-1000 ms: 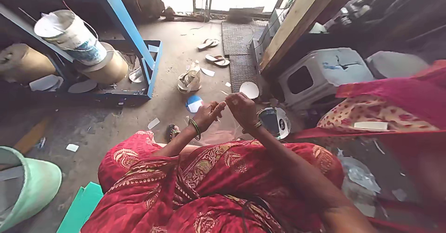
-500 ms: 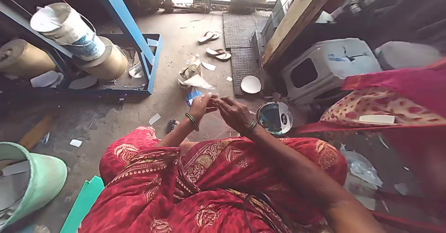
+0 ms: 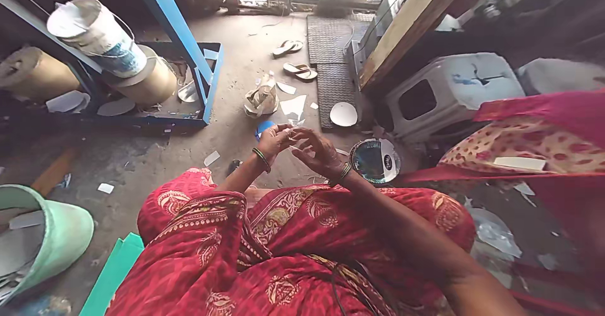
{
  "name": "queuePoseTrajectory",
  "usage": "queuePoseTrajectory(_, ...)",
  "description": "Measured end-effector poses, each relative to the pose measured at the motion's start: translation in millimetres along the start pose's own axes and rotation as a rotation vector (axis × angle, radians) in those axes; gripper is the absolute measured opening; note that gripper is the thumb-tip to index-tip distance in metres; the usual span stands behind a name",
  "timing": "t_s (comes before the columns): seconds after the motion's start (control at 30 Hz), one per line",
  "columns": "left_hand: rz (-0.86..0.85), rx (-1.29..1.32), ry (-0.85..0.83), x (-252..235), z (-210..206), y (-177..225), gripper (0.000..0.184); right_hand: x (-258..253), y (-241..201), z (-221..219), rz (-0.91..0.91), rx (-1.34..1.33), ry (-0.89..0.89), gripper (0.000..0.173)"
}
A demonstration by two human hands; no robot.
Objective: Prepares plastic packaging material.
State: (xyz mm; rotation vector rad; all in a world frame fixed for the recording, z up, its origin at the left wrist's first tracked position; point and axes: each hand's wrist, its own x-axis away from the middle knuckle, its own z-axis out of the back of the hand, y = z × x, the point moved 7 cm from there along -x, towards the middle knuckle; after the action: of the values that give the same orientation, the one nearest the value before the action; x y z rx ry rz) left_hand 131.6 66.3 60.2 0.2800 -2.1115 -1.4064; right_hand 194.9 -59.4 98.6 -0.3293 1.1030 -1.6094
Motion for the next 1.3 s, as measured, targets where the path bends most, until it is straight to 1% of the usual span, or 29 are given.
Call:
queuePoseTrajectory(0.1, -0.037, -0.089, 0.026, -2.6, 6.2, 1.4, 0.031, 1.4, -4.9, -5.3, -0.009, -0.08, -0.098, 0.053)
queuePoseTrajectory(0.17, -0.043, -0.186, -0.022, -3.5, 8.2, 2.0, 0.035, 1.1, -5.8, -3.2, -0.075, -0.136, -0.117, 0.05)
queuePoseTrajectory(0.2, -0.037, -0.231, -0.053, -3.3, 7.9, 2.4, 0.037, 0.1, -3.0, -0.2, -0.145, -0.188, -0.11, 0.048)
queuePoseTrajectory(0.27, -0.026, -0.253, -0.103, -1.6, 6.2, 2.3, 0.039, -3.1, 3.7, 10.6, -0.251, -0.247, -0.041, 0.044)
queuePoseTrajectory(0.33, -0.06, -0.302, -0.128, 1.9, 4.7, 4.3, 0.038, -4.9, 13.2, 22.1, -0.284, -0.152, 0.068, 0.042)
queuePoseTrajectory(0.4, -0.197, -0.46, -0.168, 5.6, 1.5, 12.3, 0.033, -8.5, 21.9, 30.6, -0.242, -0.024, 0.135, 0.044)
queuePoseTrajectory(0.43, -0.308, -0.575, -0.196, 8.9, -2.2, 18.9, 0.031, -11.0, 24.0, 34.3, -0.199, 0.036, 0.144, 0.048)
queuePoseTrajectory(0.47, -0.436, -0.705, -0.237, 15.2, -8.3, 26.9, 0.03, -13.7, 23.4, 37.2, -0.13, 0.082, 0.144, 0.054)
queuePoseTrajectory(0.53, -0.715, -0.884, -0.346, 28.0, -23.0, 39.5, 0.03, -18.9, 15.3, 37.9, -0.015, 0.105, 0.065, 0.077)
queuePoseTrajectory(0.57, -0.778, -0.914, -0.398, 33.0, -29.7, 42.4, 0.03, -20.1, 12.6, 34.7, 0.003, 0.084, -0.013, 0.09)
queuePoseTrajectory(0.6, -0.796, -0.914, -0.44, 38.0, -35.4, 44.3, 0.029, -20.0, 10.2, 29.9, -0.005, 0.04, -0.105, 0.101)
queuePoseTrajectory(0.63, -0.797, -0.894, -0.479, 43.2, -39.9, 46.4, 0.03, -18.4, 7.9, 24.7, -0.014, -0.011, -0.19, 0.106)
queuePoseTrajectory(0.67, -0.79, -0.871, -0.515, 47.1, -42.2, 47.7, 0.03, -16.3, 7.2, 20.4, -0.034, -0.066, -0.262, 0.101)
queuePoseTrajectory(0.7, -0.787, -0.859, -0.537, 49.9, -42.6, 49.1, 0.029, -13.7, 9.2, 16.8, -0.062, -0.118, -0.317, 0.086)
queuePoseTrajectory(0.73, -0.788, -0.858, -0.541, 52.0, -41.8, 51.5, 0.029, -11.6, 12.2, 13.5, -0.084, -0.147, -0.358, 0.062)
queuePoseTrajectory(0.77, -0.787, -0.869, -0.551, 50.3, -39.3, 53.4, 0.032, -10.7, 13.7, 12.6, -0.092, -0.14, -0.414, 0.048)
queuePoseTrajectory(0.8, -0.777, -0.884, -0.548, 47.5, -35.7, 55.4, 0.037, -11.0, 14.5, 14.4, -0.092, -0.135, -0.442, 0.039)
queuePoseTrajectory(0.87, -0.707, -0.926, -0.542, 38.9, -24.0, 56.6, 0.045, -15.3, 15.8, 25.6, -0.071, -0.109, -0.406, 0.024)
queuePoseTrajectory(0.93, -0.616, -0.958, -0.522, 28.3, -10.5, 52.3, 0.045, -20.2, 16.6, 41.3, -0.086, -0.085, -0.295, 0.019)
queuePoseTrajectory(1.0, -0.537, -0.965, -0.506, 21.7, -1.9, 48.9, 0.032, -23.3, 18.6, 54.3, -0.071, -0.085, -0.161, 0.018)
queuePoseTrajectory(1.03, -0.515, -0.951, -0.496, 20.6, -0.1, 48.0, 0.026, -23.9, 20.0, 58.4, -0.053, -0.084, -0.104, 0.018)
queuePoseTrajectory(1.1, -0.516, -0.919, -0.463, 18.1, 2.3, 46.9, 0.027, -24.6, 20.0, 62.9, -0.005, -0.062, -0.029, 0.016)
queuePoseTrajectory(1.23, -0.531, -0.737, -0.388, 16.2, 0.9, 45.2, 0.024, -24.2, 19.2, 61.0, 0.011, 0.002, 0.011, 0.018)
queuePoseTrajectory(1.3, -0.542, -0.718, -0.319, 17.8, -0.4, 47.7, 0.022, -23.4, 19.1, 56.5, 0.011, 0.024, 0.005, 0.017)
